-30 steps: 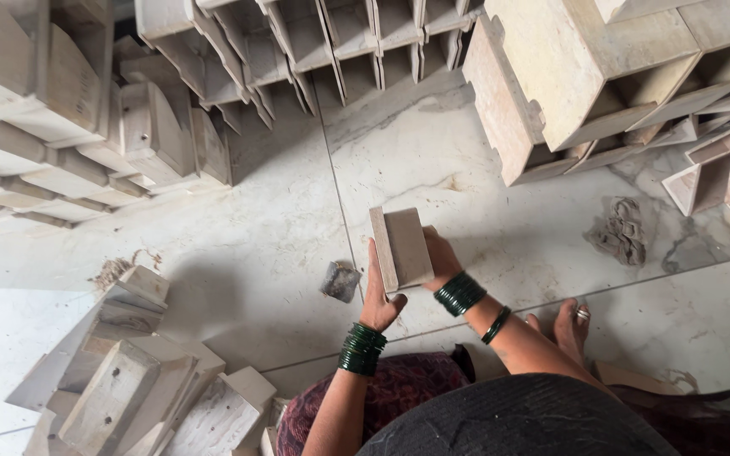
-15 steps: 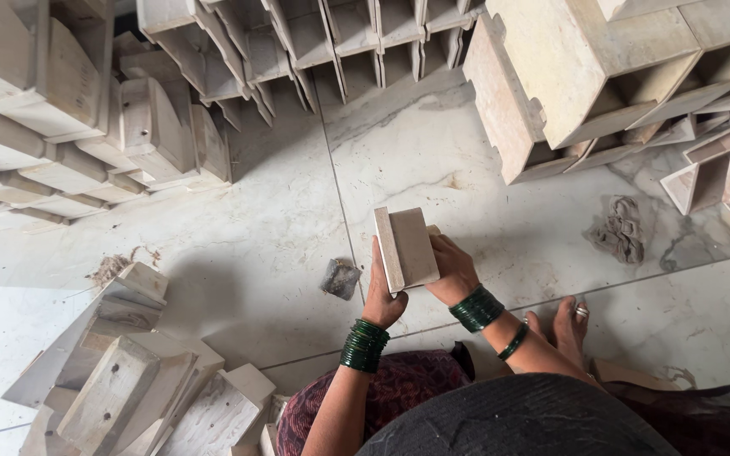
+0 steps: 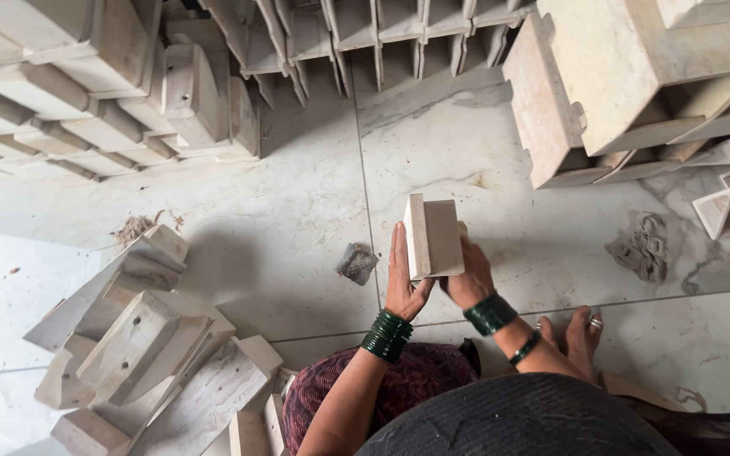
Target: The person sits on the floor and assembles small wooden boxes by hand, fitting wooden side panels and lids together and pressing the joints into place. They pick up individual wooden parts from the surrounding piles, align them, and set assembled boxes aside among the finished pieces.
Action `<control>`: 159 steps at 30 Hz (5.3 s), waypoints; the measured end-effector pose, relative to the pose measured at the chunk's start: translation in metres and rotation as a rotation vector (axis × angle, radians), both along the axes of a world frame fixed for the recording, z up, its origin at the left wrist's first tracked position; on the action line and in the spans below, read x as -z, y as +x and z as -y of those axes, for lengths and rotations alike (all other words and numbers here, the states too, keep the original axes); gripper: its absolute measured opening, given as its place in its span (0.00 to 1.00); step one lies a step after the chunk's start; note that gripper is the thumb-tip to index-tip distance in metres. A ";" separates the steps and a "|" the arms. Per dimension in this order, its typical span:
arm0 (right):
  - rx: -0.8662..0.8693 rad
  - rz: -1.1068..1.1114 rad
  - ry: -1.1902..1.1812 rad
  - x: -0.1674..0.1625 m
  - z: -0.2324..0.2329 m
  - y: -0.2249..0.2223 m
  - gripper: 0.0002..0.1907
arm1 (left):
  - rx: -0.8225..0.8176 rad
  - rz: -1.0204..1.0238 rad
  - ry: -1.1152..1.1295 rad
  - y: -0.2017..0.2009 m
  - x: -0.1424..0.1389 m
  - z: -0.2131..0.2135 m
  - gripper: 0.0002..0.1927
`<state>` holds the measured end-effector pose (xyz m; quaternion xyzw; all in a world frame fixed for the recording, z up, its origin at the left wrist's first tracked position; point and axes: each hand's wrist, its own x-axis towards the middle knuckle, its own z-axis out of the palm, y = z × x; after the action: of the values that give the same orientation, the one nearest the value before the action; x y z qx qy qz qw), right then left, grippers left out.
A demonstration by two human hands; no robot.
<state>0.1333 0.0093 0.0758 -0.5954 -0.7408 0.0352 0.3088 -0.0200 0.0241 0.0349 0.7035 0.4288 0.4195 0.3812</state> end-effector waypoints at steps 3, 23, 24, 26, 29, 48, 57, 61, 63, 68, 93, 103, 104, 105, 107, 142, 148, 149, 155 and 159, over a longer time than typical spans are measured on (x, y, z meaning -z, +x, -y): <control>-0.024 -0.066 -0.023 -0.004 0.009 0.004 0.15 | 0.008 -0.008 -0.012 0.002 -0.006 0.000 0.52; -0.015 -0.039 -0.050 -0.023 -0.009 0.014 0.10 | -0.003 0.011 0.076 0.006 0.014 0.000 0.54; -0.068 -0.100 -0.023 -0.025 -0.010 0.013 0.12 | -0.023 -0.001 0.052 0.008 0.014 0.002 0.53; -0.137 -0.113 0.049 -0.024 -0.004 0.010 0.12 | -0.074 0.000 -0.023 0.013 0.009 0.009 0.54; -0.150 -0.049 0.073 -0.011 0.009 0.018 0.11 | -0.139 0.053 -0.142 0.021 -0.013 0.032 0.56; -0.098 -0.006 0.045 0.042 -0.030 0.063 0.16 | -0.915 -0.709 -0.689 -0.187 -0.038 0.323 0.14; -0.020 -0.031 -0.078 0.043 -0.028 0.070 0.20 | -1.116 -0.482 -0.518 -0.132 0.085 0.409 0.49; -0.113 0.045 0.025 0.039 -0.032 0.068 0.18 | -1.064 -0.521 -0.468 -0.141 0.094 0.403 0.48; -0.064 0.002 -0.053 0.038 -0.032 0.067 0.16 | -1.115 -0.551 -0.589 -0.143 0.102 0.385 0.48; -0.081 -0.026 -0.015 0.039 -0.030 0.065 0.18 | -1.252 -0.484 -0.730 -0.180 0.111 0.363 0.47; -0.110 -0.063 0.132 0.043 -0.025 0.051 0.16 | -0.948 -0.157 -0.461 -0.172 -0.022 0.347 0.38; -0.127 0.116 -0.223 0.015 -0.042 0.036 0.10 | -1.116 -0.142 -0.199 -0.289 -0.091 0.232 0.35; -0.151 0.096 -0.102 0.018 -0.032 0.031 0.12 | -1.099 -0.145 -0.185 -0.289 -0.100 0.223 0.34; -0.179 0.079 0.015 0.023 -0.018 0.027 0.14 | -1.088 -0.138 -0.168 -0.288 -0.110 0.217 0.34; -0.211 0.101 0.116 0.029 -0.002 0.026 0.18 | -1.012 -0.138 -0.134 -0.281 -0.130 0.208 0.33; -0.162 0.075 -0.416 0.015 -0.016 0.019 0.17 | -0.003 -0.251 0.418 -0.024 -0.119 0.016 0.17; -0.287 0.128 0.091 0.001 0.037 0.017 0.14 | -0.072 -0.239 0.440 -0.020 -0.114 0.017 0.16; -0.252 0.074 0.012 0.000 0.033 0.021 0.12 | -0.071 -0.225 0.420 -0.020 -0.113 0.017 0.17; -0.217 -0.065 0.014 0.017 -0.001 0.033 0.09 | -0.106 -0.204 0.446 -0.023 -0.109 0.012 0.15; -0.258 -0.059 0.010 0.027 0.028 0.019 0.13 | -0.105 -0.205 0.475 -0.028 -0.109 0.009 0.16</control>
<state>0.1519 -0.0191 0.0487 -0.4925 -0.8020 0.0882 0.3263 -0.0477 0.0150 0.1442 0.7887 0.3907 0.4542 0.1377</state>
